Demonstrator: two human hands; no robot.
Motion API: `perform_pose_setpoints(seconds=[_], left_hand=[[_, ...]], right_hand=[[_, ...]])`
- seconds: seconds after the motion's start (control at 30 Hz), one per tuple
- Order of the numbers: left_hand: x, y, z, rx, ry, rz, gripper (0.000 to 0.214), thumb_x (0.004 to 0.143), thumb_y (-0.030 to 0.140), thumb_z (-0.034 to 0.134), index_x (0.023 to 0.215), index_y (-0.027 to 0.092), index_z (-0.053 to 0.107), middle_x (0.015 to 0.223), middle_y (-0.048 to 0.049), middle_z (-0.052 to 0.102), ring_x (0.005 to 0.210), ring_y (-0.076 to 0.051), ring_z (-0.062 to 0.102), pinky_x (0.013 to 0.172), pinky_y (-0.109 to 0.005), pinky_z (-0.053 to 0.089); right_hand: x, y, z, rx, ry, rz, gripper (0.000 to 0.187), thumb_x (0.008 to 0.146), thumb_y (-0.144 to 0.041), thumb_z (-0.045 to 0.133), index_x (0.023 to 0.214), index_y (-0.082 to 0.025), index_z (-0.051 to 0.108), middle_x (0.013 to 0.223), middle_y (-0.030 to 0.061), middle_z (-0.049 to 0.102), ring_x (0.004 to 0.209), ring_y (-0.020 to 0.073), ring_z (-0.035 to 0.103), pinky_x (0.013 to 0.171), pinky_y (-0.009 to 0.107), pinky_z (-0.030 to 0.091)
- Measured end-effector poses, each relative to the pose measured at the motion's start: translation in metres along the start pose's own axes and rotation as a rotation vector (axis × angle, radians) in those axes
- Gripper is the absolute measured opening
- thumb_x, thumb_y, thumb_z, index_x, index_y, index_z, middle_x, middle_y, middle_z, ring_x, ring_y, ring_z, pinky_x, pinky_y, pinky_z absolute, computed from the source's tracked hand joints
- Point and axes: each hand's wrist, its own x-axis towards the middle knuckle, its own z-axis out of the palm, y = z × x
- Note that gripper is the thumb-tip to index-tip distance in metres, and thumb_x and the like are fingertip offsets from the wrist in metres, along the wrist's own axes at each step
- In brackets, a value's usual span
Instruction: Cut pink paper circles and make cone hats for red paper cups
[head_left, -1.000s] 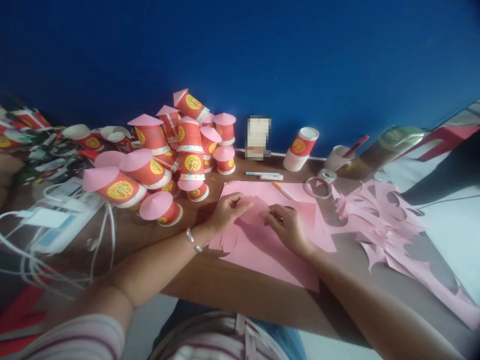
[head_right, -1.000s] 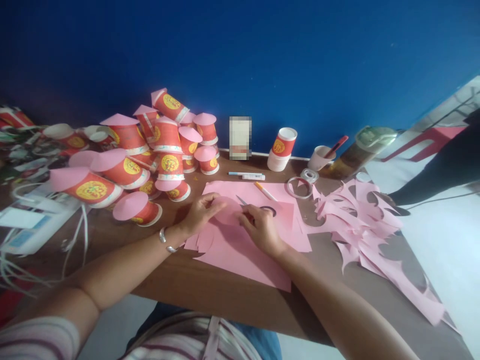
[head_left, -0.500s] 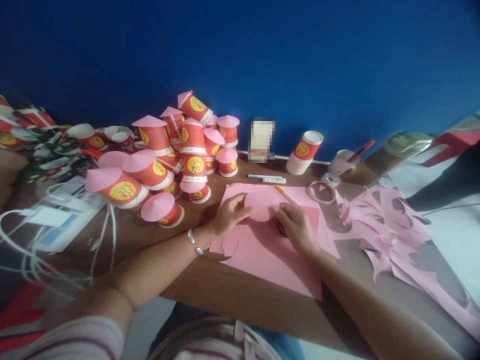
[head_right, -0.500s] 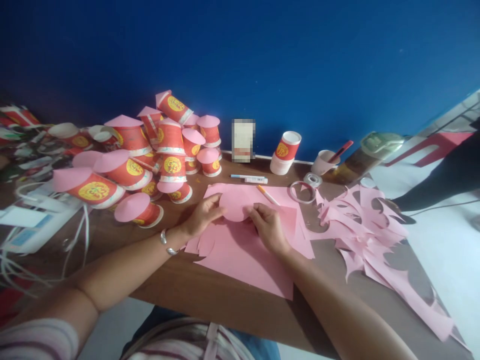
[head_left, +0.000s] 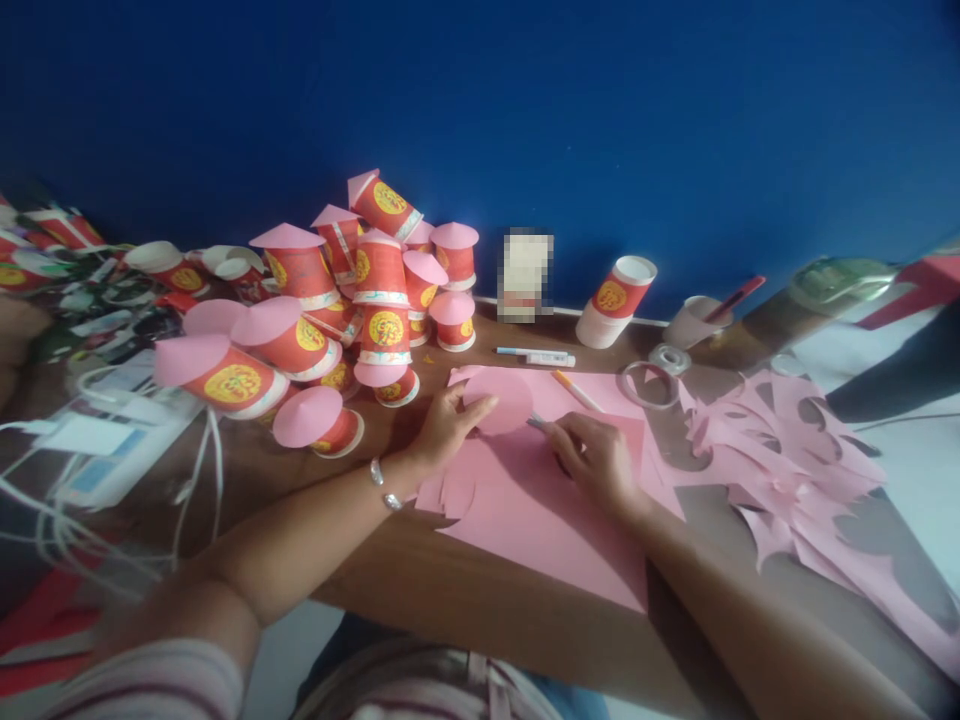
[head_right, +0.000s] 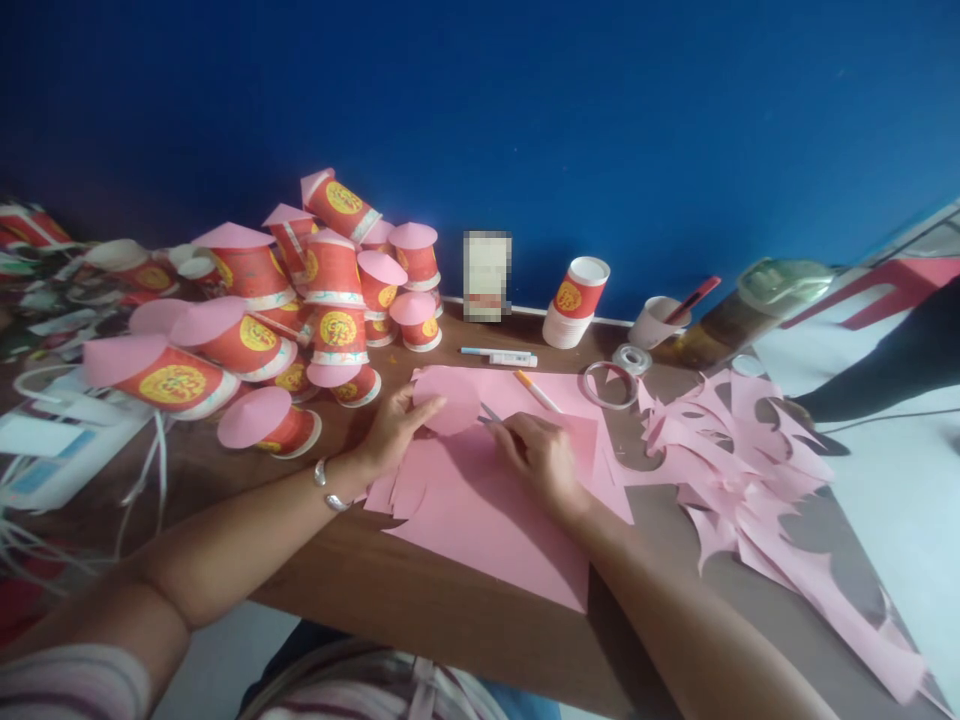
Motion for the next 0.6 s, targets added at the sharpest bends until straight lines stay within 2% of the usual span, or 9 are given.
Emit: perform_pose_setpoints(seconds=[0.13,0.33,0.47,0.6], left_hand=[[0.0014,-0.0055,-0.0020,0.001,0.025,-0.049,0.041,0.078,0.053,0.081,0.090,0.014,0.071,0.081,-0.0031,0.066,0.070,-0.014,0.062,0.058,-0.025,0.053],[0.0022,-0.0082,-0.0024,-0.004,0.027,-0.066,0.043,0.075,0.053,0.083,0.090,0.015,0.069,0.077,-0.0013,0.064,0.067,-0.014,0.060,0.058,-0.027,0.055],[0.0024,-0.0075,-0.0021,0.074,-0.027,0.022,0.037,0.079,0.049,0.080,0.077,0.015,0.064,0.071,0.0003,0.059,0.065,-0.012,0.054,0.060,-0.026,0.050],[0.0012,-0.0072,-0.0029,0.192,-0.096,0.123,0.035,0.084,0.044,0.076,0.070,0.016,0.061,0.064,0.0018,0.055,0.062,-0.012,0.047,0.060,-0.026,0.042]], right_hand=[[-0.0019,0.0049,0.0031,-0.093,0.018,-0.147,0.024,0.100,-0.033,0.054,0.088,-0.022,0.071,0.075,0.0040,0.071,0.064,0.0170,0.065,0.059,0.029,0.049],[-0.0035,0.0060,0.0071,-0.094,0.020,-0.220,0.020,0.101,-0.027,0.054,0.104,-0.021,0.073,0.091,0.0072,0.073,0.076,0.0188,0.069,0.065,0.030,0.054],[-0.0002,0.0036,0.0071,-0.045,0.005,-0.162,0.018,0.100,-0.031,0.057,0.099,-0.020,0.071,0.082,0.0052,0.067,0.069,0.0179,0.062,0.062,0.030,0.050],[0.0029,0.0003,0.0081,0.091,0.001,-0.065,0.030,0.099,-0.040,0.060,0.075,-0.021,0.063,0.073,0.0019,0.061,0.064,0.0162,0.055,0.060,0.030,0.045]])
